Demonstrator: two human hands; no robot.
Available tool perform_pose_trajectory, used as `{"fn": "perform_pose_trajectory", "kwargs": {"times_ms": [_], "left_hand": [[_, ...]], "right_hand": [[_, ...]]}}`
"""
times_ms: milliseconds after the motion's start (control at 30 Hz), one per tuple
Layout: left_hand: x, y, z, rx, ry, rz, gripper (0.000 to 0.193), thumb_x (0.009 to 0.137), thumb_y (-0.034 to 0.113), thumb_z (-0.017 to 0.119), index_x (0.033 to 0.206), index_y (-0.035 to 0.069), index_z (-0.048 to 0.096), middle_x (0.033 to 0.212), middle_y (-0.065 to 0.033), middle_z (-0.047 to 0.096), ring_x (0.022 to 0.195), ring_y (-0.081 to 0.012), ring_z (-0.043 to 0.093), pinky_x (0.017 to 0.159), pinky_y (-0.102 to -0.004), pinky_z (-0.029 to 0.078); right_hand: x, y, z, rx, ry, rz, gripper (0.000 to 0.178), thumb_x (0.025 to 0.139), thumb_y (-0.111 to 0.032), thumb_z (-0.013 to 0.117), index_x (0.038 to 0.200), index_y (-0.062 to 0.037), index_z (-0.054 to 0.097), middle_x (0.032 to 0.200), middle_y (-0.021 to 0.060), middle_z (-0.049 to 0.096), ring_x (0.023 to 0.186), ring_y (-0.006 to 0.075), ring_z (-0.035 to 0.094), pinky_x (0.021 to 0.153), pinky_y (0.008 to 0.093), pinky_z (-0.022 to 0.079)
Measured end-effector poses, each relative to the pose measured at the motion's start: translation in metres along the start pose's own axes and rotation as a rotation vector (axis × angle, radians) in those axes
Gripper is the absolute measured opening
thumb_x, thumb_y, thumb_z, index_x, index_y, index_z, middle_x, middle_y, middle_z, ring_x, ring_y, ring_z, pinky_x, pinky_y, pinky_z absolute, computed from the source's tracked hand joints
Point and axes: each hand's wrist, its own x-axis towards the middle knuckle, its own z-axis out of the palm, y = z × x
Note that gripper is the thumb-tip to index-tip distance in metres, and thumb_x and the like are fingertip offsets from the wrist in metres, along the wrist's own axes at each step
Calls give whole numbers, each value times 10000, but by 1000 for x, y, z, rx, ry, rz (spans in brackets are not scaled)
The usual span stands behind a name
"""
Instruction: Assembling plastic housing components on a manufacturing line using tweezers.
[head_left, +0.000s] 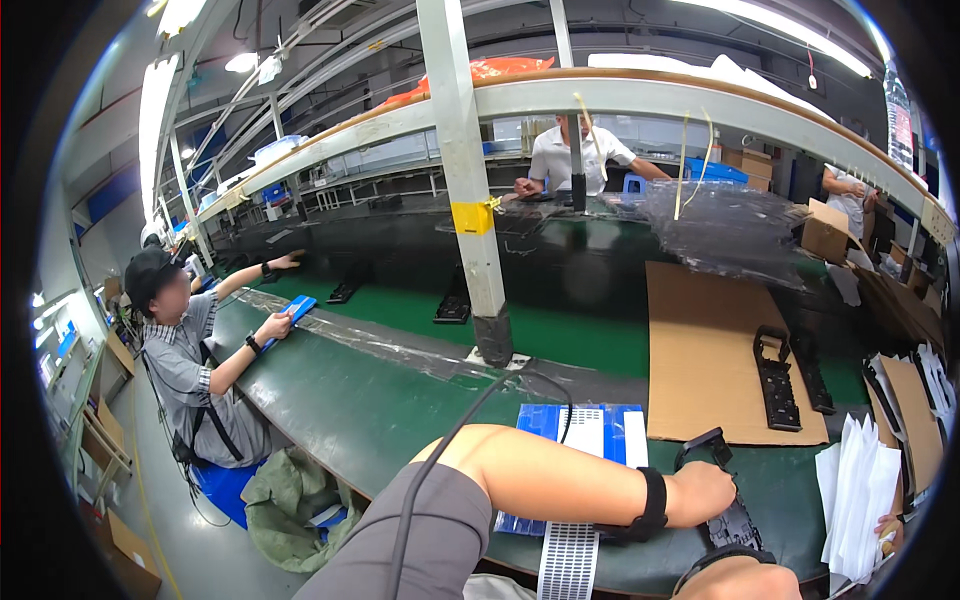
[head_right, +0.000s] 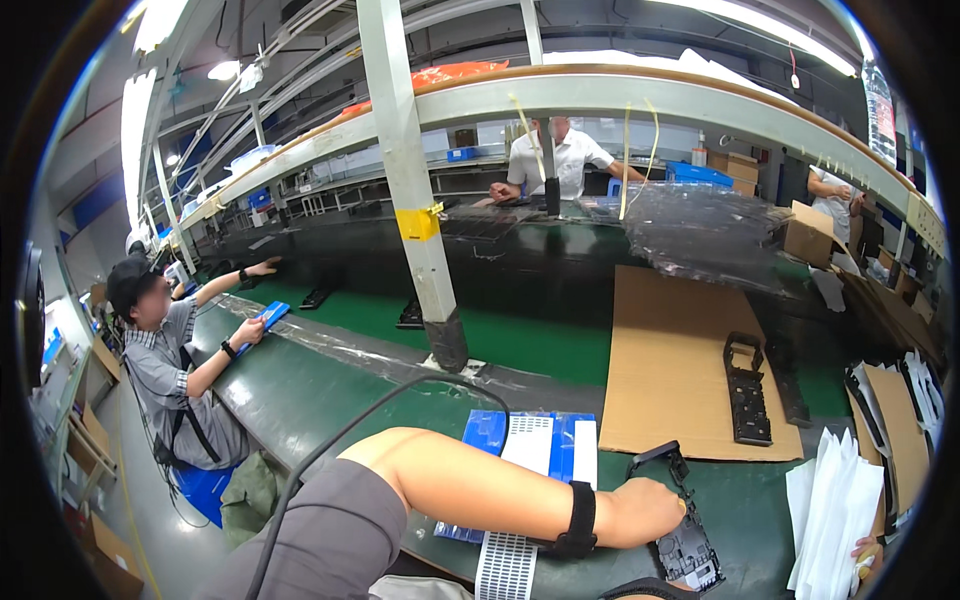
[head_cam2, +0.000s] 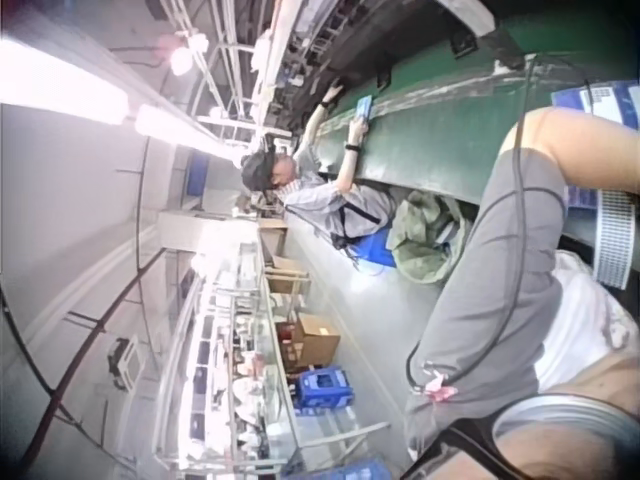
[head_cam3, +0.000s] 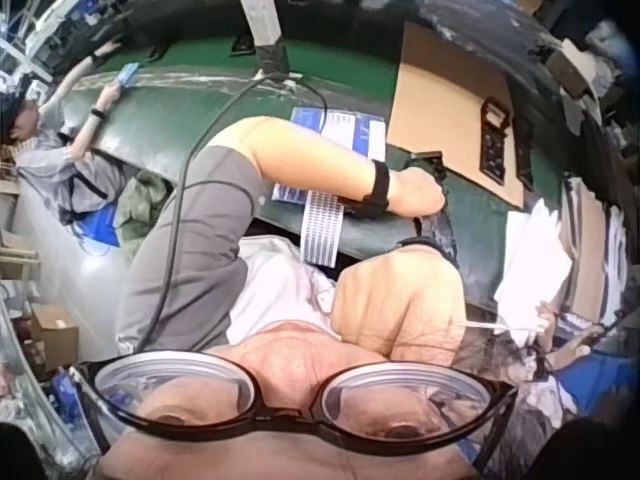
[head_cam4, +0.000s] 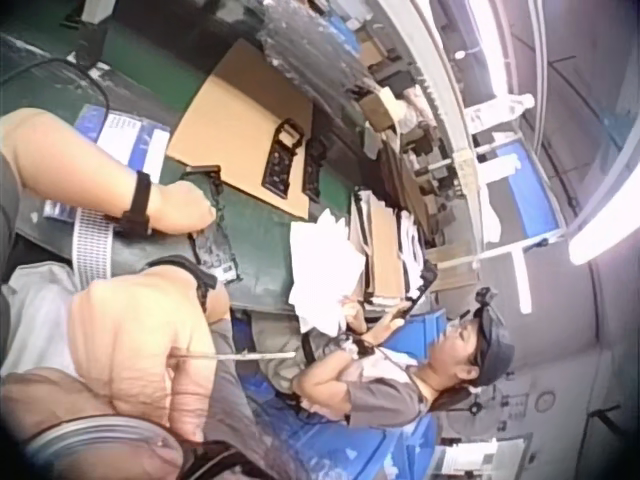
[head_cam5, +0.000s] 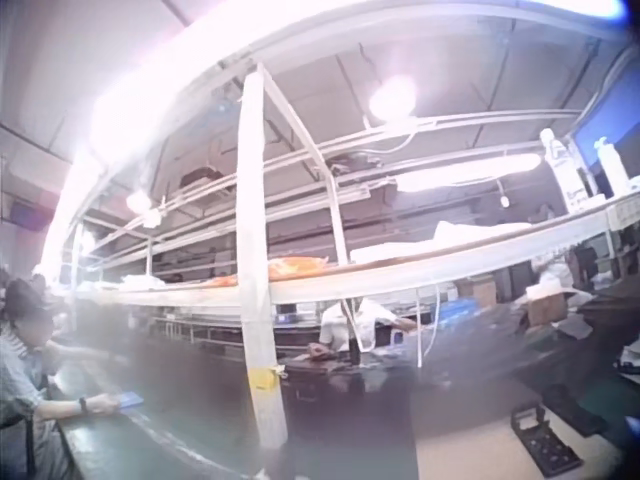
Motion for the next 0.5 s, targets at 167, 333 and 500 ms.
{"fn": "perform_pose_trajectory", "kwargs": {"times_ms": [167,333,500], "left_hand": [[-11,-7,0,-56,25,-60,121,614,-6,533,722,-58,544,687,-213,578,685,-347,587,571,-390,478],[-21,-5,-2,-76,-93,-181,139,609,-4,536,736,-60,550,706,-218,582,696,-347,589,579,-391,478],[-28,1,-16,-87,-88,-222,89,615,6,533,680,-45,565,689,-218,579,692,-351,586,585,-395,477]], "right_hand": [[-4,-1,3,12,-14,20,286,858,-169,410,625,-33,506,482,89,467,333,131,348,353,246,258],[-6,-6,4,4,-54,32,282,858,-168,404,638,-31,514,499,93,476,346,135,362,360,248,271],[-5,-6,1,38,-106,28,278,859,-168,399,652,-29,522,515,97,485,359,140,377,368,250,284]]}}
